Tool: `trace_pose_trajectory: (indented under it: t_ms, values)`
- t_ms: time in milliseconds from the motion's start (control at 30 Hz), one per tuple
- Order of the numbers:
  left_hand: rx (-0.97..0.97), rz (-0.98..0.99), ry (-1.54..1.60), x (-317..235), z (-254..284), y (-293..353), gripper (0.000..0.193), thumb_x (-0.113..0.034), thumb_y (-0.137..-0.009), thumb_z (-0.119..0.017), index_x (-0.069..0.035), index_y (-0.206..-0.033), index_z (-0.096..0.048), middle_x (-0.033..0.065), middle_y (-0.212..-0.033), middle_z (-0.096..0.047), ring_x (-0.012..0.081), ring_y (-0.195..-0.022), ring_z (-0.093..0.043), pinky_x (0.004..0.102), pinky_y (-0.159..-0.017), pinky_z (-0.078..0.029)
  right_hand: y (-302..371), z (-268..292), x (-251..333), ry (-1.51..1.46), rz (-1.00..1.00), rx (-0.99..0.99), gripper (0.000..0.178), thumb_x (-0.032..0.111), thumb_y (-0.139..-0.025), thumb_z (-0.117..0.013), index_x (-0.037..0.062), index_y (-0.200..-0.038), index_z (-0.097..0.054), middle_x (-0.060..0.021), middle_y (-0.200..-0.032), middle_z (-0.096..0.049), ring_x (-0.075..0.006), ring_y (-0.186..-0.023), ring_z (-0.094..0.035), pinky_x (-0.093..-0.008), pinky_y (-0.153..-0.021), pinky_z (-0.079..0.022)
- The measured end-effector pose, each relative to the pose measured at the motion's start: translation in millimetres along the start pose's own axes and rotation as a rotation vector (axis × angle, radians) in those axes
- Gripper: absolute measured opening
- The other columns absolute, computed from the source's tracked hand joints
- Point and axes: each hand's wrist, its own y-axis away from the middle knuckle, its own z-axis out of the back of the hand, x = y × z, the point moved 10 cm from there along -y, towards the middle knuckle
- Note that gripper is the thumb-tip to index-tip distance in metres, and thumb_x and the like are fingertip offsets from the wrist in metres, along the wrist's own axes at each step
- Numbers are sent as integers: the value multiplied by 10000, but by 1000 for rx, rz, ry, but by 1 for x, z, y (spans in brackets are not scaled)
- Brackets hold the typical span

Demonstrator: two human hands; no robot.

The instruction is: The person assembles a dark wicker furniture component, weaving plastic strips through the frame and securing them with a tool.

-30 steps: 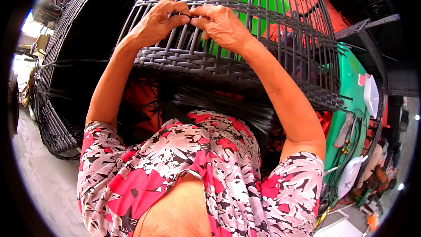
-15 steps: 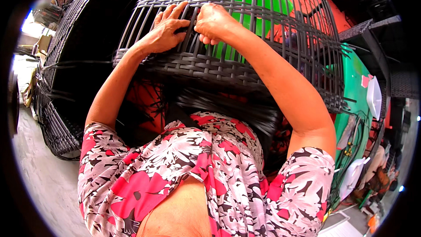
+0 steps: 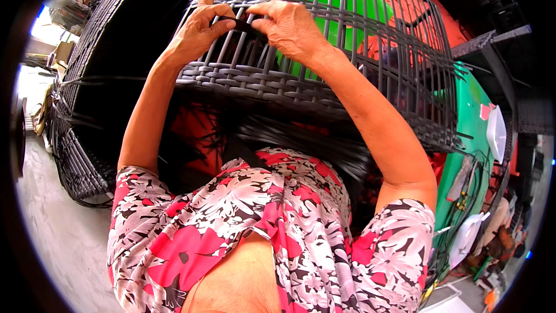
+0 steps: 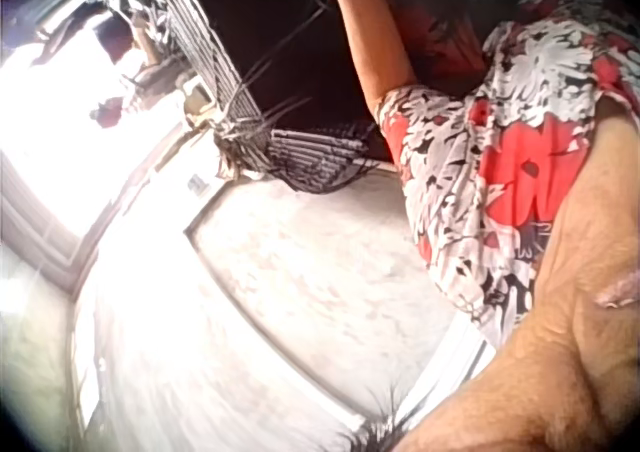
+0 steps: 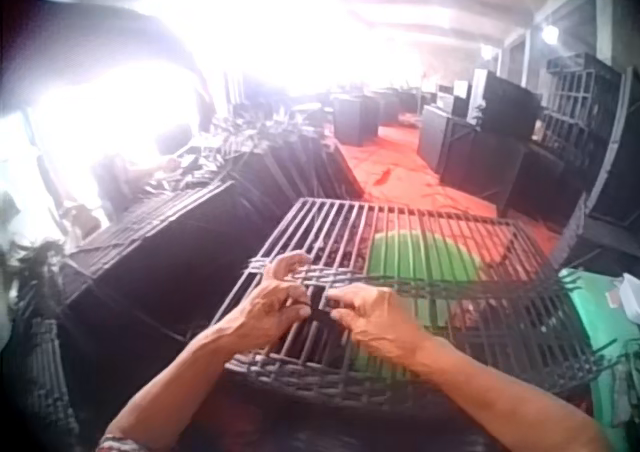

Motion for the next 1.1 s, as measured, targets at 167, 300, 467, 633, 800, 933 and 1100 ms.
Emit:
trace_pose_trajectory:
  t_ms: [167, 300, 467, 633, 800, 933, 1100]
  values:
    - [13, -45, -70, -12, 7, 6, 94, -149, -824, -627, -63, -829, -587, 109, -1344, -403, 284, -1288, -322, 424, -1044, -254, 0, -40, -22, -374, -349, 221, 185, 187, -826, -601, 24, -878, -672, -26, -656, -617, -82, -542, -582, -233, -482, -490]
    - [6, 132, -203, 44, -5, 27, 142, -178, -835, -605, -113, -951, -654, 126, -1383, -376, 350, -1294, -292, 479, -1039, -263, -2, -45, -36, -292, -538, 195, 129, 129, -816, -608, 8, -798, -649, -15, -605, -603, -39, -468, -520, -199, -370, -421]
    - [185, 226, -406, 61, -28, 31, 273, -225, -811, -620, -167, -1075, -655, 119, -1482, -210, 390, -1358, -137, 593, -1051, -117, -12, -61, -48, -41, -713, 377, 94, 87, -758, -615, 0, -779, -645, -51, -599, -615, -74, -444, -530, -230, -364, -442]
    - [307, 303, -386, 71, -39, 28, 256, -327, -867, -579, -195, -1073, -656, 78, -1509, -152, 333, -1376, -108, 542, -1071, -81, -14, -79, -61, -237, -702, 403, 75, 80, -770, -632, 7, -773, -644, -48, -593, -612, -56, -422, -500, -196, -351, -398]
    - [312, 277, -226, 67, -37, 26, 172, -261, -840, -606, -132, -941, -659, 67, -1463, -252, 302, -1338, -205, 476, -1077, -135, -5, -73, -64, -394, -606, 297, 137, 156, -785, -690, 20, -789, -674, -31, -624, -625, -40, -440, -494, -185, -360, -387]
    - [208, 310, 7, 73, -18, 28, 91, -182, -805, -629, -93, -816, -613, 75, -1374, -355, 282, -1273, -295, 402, -1063, -210, -21, -33, -24, 55, -238, 6, 194, 152, -817, -650, 9, -943, -681, -20, -676, -629, -50, -524, -532, -196, -462, -435]
    - [49, 157, -90, 34, 18, 14, 64, -113, -808, -623, -64, -797, -584, 89, -1358, -369, 274, -1239, -350, 364, -1011, -304, -22, -49, -24, -299, -275, 136, 267, 221, -807, -653, 34, -996, -675, -76, -739, -641, -111, -599, -607, -262, -533, -485]
